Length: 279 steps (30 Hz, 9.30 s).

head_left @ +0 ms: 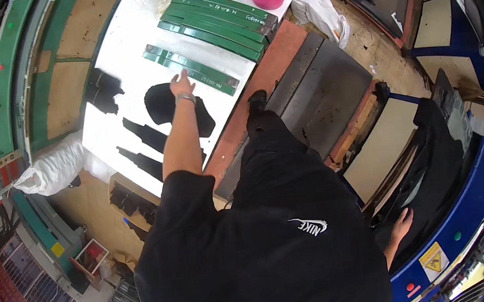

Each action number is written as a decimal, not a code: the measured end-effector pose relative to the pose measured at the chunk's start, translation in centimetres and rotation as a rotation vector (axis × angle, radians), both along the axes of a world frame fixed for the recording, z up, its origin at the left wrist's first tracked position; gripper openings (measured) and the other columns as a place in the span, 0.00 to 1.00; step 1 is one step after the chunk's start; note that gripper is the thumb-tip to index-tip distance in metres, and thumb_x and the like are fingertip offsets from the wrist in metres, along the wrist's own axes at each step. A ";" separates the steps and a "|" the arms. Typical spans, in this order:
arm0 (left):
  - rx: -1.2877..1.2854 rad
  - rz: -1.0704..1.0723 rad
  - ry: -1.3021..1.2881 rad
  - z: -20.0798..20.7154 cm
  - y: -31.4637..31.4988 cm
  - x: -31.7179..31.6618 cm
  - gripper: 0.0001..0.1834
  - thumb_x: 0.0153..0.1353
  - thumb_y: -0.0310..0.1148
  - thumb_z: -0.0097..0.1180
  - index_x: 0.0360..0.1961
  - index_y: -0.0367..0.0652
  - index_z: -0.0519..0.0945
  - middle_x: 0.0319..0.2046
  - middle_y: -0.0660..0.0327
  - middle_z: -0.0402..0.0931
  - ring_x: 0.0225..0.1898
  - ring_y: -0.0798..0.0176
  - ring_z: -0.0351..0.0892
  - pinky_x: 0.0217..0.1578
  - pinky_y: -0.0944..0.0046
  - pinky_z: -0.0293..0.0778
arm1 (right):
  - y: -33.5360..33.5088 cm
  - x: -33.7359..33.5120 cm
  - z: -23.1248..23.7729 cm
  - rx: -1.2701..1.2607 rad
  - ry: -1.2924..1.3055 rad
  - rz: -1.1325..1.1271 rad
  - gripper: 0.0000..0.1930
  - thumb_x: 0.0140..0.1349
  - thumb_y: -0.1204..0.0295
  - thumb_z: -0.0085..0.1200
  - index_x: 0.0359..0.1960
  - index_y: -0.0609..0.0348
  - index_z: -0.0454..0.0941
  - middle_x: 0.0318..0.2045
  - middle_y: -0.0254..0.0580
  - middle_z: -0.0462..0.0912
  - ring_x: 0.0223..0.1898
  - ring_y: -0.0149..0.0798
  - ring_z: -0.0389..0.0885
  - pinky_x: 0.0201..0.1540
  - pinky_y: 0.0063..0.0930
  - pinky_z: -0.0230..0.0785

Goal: Manually position cutting dies on fabric and use a hydraulic press to cut shoe components.

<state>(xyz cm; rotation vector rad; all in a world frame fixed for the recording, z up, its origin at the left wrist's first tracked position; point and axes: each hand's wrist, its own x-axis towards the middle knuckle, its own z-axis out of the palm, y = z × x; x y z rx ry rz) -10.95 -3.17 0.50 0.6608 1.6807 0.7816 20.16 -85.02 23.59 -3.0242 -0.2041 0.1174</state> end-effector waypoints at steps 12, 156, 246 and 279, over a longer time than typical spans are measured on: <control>-0.495 0.167 -0.521 -5.8 8.2 -3.0 0.24 0.66 0.37 0.63 0.60 0.42 0.71 0.56 0.53 0.75 0.58 0.48 0.74 0.61 0.44 0.72 | 13.3 -2.7 3.4 -0.159 0.111 0.132 0.28 0.67 0.60 0.60 0.63 0.65 0.71 0.62 0.60 0.72 0.65 0.59 0.69 0.67 0.44 0.61; -0.955 -2.485 -0.148 26.6 -70.0 46.0 0.21 0.76 0.37 0.44 0.58 0.28 0.69 0.51 0.39 0.80 0.52 0.43 0.83 0.50 0.52 0.82 | -0.8 -13.4 3.7 0.127 -0.195 -0.744 0.46 0.44 0.65 0.73 0.69 0.49 0.66 0.65 0.41 0.69 0.66 0.47 0.66 0.70 0.51 0.50; 1.938 -2.741 -1.040 32.3 -70.8 50.1 0.50 0.42 0.34 0.74 0.70 0.51 0.65 0.63 0.56 0.68 0.66 0.49 0.66 0.65 0.22 0.53 | 5.4 -1.2 9.2 1.539 -0.881 -1.421 0.13 0.68 0.69 0.59 0.39 0.72 0.75 0.35 0.54 0.84 0.33 0.41 0.88 0.38 0.29 0.84; 1.664 -2.848 -0.525 25.9 -70.3 63.4 0.29 0.67 0.42 0.60 0.64 0.40 0.73 0.55 0.49 0.79 0.58 0.54 0.79 0.56 0.63 0.73 | -5.4 -15.9 -3.0 0.626 -0.662 -1.523 0.17 0.69 0.61 0.56 0.50 0.60 0.84 0.46 0.50 0.87 0.50 0.42 0.85 0.55 0.32 0.73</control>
